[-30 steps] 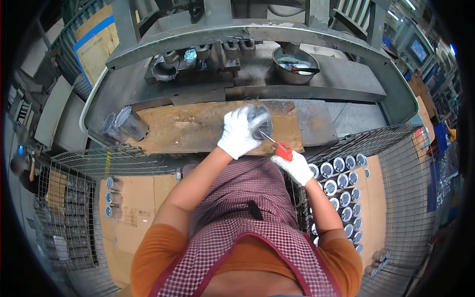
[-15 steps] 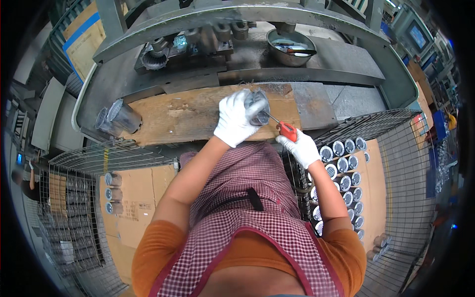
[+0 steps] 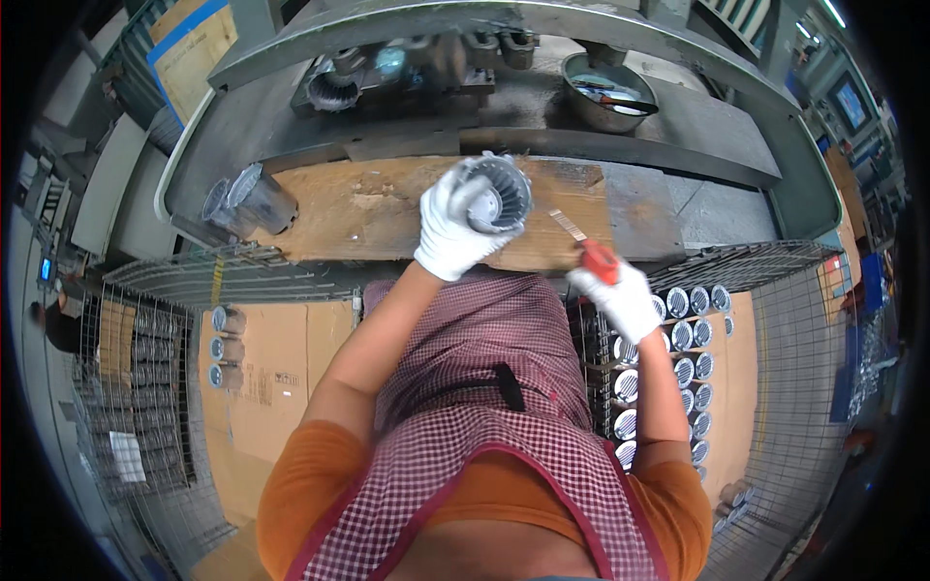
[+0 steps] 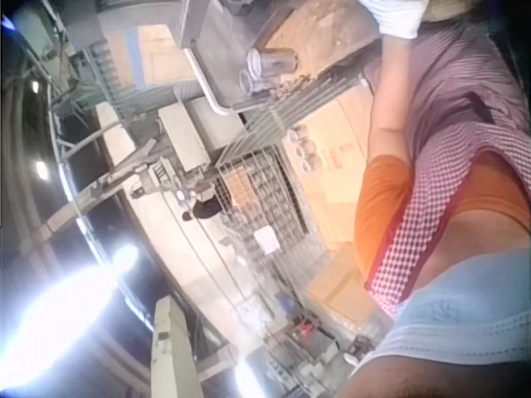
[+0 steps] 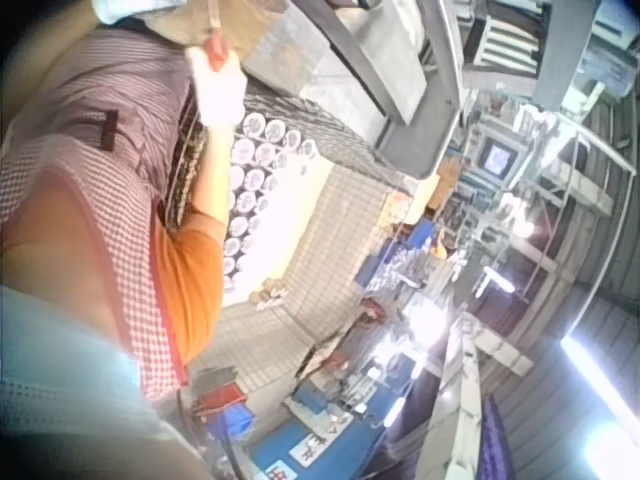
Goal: The recorder operates a press machine and uses a screwdriver and pneumatic tool to process metal cylindrical components in a factory.
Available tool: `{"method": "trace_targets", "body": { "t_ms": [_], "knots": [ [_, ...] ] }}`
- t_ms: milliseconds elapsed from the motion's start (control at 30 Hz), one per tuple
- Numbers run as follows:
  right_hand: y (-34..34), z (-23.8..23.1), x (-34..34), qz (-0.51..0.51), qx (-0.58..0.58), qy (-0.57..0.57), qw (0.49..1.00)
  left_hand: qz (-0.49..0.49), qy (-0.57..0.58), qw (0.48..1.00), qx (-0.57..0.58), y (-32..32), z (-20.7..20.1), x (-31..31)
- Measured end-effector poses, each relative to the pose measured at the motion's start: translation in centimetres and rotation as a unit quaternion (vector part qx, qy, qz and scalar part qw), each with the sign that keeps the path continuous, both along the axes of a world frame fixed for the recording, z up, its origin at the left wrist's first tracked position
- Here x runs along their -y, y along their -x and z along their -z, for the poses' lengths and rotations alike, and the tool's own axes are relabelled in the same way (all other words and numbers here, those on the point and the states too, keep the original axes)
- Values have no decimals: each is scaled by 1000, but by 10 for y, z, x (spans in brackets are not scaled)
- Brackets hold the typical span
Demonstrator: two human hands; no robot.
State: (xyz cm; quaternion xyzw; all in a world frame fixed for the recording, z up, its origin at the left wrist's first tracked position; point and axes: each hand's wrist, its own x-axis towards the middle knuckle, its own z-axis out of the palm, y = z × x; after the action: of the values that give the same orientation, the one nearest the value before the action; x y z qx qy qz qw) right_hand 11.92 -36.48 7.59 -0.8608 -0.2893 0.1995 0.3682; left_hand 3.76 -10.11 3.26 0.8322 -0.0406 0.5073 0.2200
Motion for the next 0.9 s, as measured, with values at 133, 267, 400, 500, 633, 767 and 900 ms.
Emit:
{"method": "trace_targets", "body": {
  "t_ms": [133, 267, 400, 500, 633, 767, 900],
  "knots": [
    [-48, -19, 43, 191, 115, -84, 971, 19, 63, 998, -3, 18, 21, -36],
    [-128, -13, 106, 345, 177, -284, 877, -1, 205, 973, -107, 40, 31, -58],
    [-164, 22, 135, 456, 302, -93, 832, -84, 361, 926, -70, 45, 62, -100],
    [-151, 47, 128, 478, 343, -105, 802, -163, 409, 897, -30, 50, 63, -107],
    [-109, 26, 82, 446, 560, -184, 674, -239, 315, 909, -133, 49, 39, -82],
    [-118, 2, 20, 205, 480, -177, 835, -254, 290, 916, -114, 46, 51, -88],
    [-183, -18, -43, 180, 546, -15, 818, -236, 327, 908, -119, 47, 43, -84]
  ]
}}
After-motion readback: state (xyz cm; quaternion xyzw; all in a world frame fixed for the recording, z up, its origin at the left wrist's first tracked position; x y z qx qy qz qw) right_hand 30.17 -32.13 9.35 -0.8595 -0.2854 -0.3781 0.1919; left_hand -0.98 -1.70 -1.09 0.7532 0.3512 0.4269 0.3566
